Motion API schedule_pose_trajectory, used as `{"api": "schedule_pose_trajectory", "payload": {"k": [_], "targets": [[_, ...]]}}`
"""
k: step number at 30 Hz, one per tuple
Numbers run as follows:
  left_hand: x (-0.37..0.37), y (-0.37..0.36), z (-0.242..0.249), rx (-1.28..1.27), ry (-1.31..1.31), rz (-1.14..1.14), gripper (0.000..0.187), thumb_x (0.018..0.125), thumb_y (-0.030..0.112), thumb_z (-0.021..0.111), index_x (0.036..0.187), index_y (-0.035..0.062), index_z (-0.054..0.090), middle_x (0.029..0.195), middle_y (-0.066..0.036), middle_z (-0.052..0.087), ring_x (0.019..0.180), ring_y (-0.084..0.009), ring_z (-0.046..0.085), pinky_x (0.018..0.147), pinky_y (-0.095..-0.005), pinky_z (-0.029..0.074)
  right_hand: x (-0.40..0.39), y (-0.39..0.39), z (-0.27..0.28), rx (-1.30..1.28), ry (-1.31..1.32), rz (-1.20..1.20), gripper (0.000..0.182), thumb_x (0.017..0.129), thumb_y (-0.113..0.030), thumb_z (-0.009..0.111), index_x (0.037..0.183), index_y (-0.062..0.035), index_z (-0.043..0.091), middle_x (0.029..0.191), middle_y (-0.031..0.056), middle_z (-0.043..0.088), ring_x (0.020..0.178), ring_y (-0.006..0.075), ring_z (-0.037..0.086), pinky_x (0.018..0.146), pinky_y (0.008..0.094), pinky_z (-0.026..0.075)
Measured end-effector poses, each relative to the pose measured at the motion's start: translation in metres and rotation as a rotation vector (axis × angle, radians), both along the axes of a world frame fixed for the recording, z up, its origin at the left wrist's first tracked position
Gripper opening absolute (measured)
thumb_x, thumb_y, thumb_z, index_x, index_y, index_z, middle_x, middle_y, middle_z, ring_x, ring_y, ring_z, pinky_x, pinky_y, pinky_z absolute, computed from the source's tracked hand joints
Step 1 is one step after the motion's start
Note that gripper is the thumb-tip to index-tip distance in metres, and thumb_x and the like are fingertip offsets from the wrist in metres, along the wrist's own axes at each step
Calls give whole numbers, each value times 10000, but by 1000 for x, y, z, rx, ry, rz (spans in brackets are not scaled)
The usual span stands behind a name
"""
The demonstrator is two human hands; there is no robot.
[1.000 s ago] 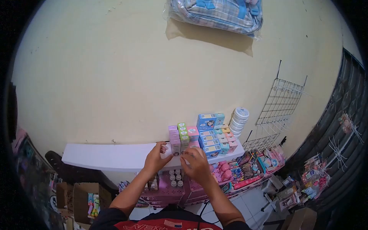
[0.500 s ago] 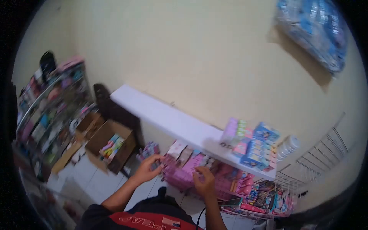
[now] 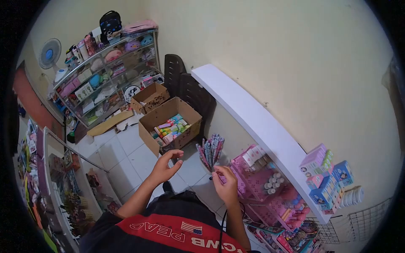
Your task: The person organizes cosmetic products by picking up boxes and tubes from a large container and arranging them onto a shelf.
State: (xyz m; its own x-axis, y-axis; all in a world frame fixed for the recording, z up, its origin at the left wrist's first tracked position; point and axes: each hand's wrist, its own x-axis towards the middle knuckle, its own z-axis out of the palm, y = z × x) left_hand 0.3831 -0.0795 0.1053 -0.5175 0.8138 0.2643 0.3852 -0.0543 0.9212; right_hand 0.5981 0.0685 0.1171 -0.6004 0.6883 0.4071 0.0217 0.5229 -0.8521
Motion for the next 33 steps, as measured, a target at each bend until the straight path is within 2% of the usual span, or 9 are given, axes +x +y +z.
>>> {"api": "schedule_pose_trajectory", "payload": {"k": [6,11,14,20,26,28,30,33], "targets": [[-83,-21,-1,-35,4,51,343,916,87,672,1243,21,594,1148,-122,657,1080,-222,642,967,-346,492,-95,-9,3,-24,-53,36,208,862,-1,691,1068,25,682,975,140,685,852,219,680,779,313,536],[-162,-31,-25,-27,-4,99,318,912,71,669,1219,19,605,1139,-120,665,1070,-227,642,959,-350,496,-163,-17,-15,-39,-84,59,202,871,-13,683,1071,16,683,976,142,685,847,227,681,777,317,537],[-198,-35,-21,-41,-44,154,309,906,55,670,1209,21,614,1132,-111,673,1064,-221,644,952,-347,499,-196,-19,-21,-46,-101,65,194,872,-14,683,1065,11,683,978,137,686,852,225,680,776,318,535],[-261,-38,-51,-132,-53,204,288,920,74,668,1199,19,626,1108,-116,683,1053,-205,647,938,-330,495,-242,-18,-35,-188,-210,110,183,874,-27,687,1054,5,687,984,124,689,860,212,676,781,311,527],[-295,-14,-82,-180,-189,306,285,939,92,656,1213,20,622,1109,-107,685,1050,-190,644,941,-325,487,-286,22,-57,-240,-267,154,194,874,-29,693,1064,3,690,974,123,688,858,209,669,767,310,521],[-304,1,-85,-172,-317,330,285,952,93,645,1226,22,611,1108,-100,682,1056,-178,638,946,-318,483,-302,38,-68,-239,-277,157,199,871,-25,694,1068,3,689,972,123,687,853,207,665,764,311,520],[-314,14,-86,-207,-320,338,283,956,91,641,1229,23,606,1109,-99,682,1052,-173,635,944,-314,482,-324,63,-77,-186,-295,204,191,893,-8,684,1083,9,688,996,98,685,877,157,658,780,281,517],[-335,38,-91,-243,-294,333,279,960,77,634,1230,22,594,1099,-86,675,1044,-166,628,948,-311,480,-360,94,-96,-264,-235,251,183,896,-33,682,1076,-1,685,952,106,673,826,179,635,763,292,502]]}}
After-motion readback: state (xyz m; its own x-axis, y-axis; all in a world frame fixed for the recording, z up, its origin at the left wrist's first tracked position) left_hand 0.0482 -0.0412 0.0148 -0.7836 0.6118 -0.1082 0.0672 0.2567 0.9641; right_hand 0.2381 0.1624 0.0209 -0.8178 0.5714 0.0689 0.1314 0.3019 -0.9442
